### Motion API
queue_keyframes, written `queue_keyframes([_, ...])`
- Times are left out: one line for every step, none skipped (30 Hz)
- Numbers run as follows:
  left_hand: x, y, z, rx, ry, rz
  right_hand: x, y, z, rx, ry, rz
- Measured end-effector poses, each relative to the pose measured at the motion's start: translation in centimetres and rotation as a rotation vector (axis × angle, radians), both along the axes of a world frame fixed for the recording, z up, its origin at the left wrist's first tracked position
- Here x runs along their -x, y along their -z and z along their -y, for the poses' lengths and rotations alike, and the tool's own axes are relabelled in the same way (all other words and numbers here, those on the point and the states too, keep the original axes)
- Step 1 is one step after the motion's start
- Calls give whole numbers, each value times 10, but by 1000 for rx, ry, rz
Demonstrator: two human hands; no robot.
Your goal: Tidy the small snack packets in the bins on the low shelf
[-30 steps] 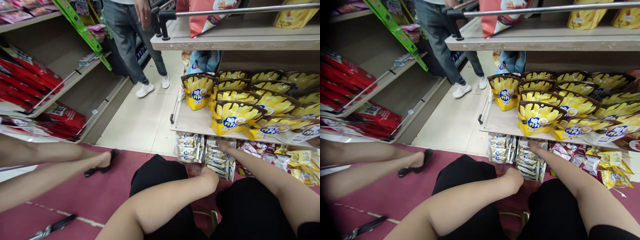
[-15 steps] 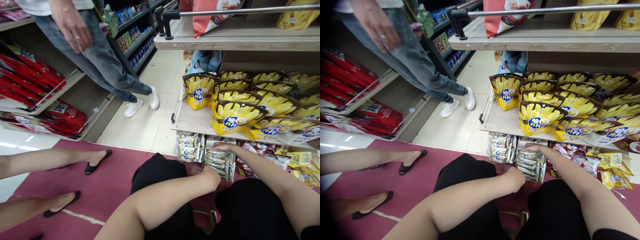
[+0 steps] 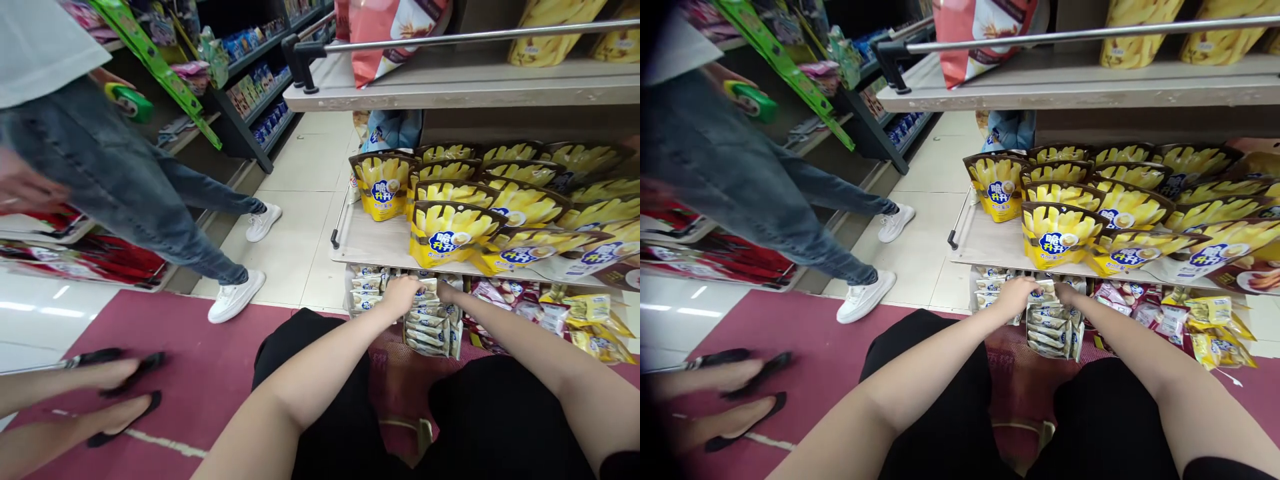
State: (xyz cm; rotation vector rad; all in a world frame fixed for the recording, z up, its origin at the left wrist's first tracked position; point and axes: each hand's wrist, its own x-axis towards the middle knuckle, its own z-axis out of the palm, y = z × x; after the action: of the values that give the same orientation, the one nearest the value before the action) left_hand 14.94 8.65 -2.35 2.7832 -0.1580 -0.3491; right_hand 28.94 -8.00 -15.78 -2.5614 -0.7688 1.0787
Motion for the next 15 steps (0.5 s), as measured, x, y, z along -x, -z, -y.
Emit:
queue_keyframes([-2, 3, 1, -17, -11, 12, -2, 1, 1, -8, 11, -17])
queue_keyframes([-3, 6, 2, -36, -19, 27, -5, 2, 2, -12, 29, -33])
queue_keyframes([-4, 10, 3, -52, -20, 41, -6, 3, 2, -11, 54, -46])
queue_keyframes([-6, 14, 5, -65, -12, 52, -8, 5, 3, -8, 85, -56])
queue_keyframes([-7, 18, 7, -72, 4, 57, -8, 7, 3, -3, 120, -64])
queue_keyframes([-8, 23, 9, -75, 24, 56, -9, 9, 3, 1, 156, -74])
queue_keyframes([-9, 28, 11, -75, 43, 48, -9, 11, 3, 4, 192, -86])
queue_keyframes([-9, 33, 13, -78, 56, 38, -9, 12, 4, 6, 225, -102])
queue_keyframes([-10, 38, 15, -83, 65, 25, -9, 12, 4, 6, 254, -122])
queue_keyframes([-10, 43, 17, -88, 71, 10, -10, 12, 6, 5, 278, -140])
queue_keyframes([-10, 48, 19, -93, 79, -8, -11, 11, 7, 4, 296, -156])
queue_keyframes([-10, 53, 20, -99, 89, -30, -12, 10, 9, 5, 309, -164])
queue_keyframes([-10, 58, 21, -105, 101, -56, -14, 8, 11, 8, 313, -164])
queue_keyframes([-10, 62, 22, -111, 113, -84, -16, 6, 12, 13, 310, -157])
queue_keyframes([-10, 65, 23, -116, 125, -113, -17, 3, 14, 16, 297, -144])
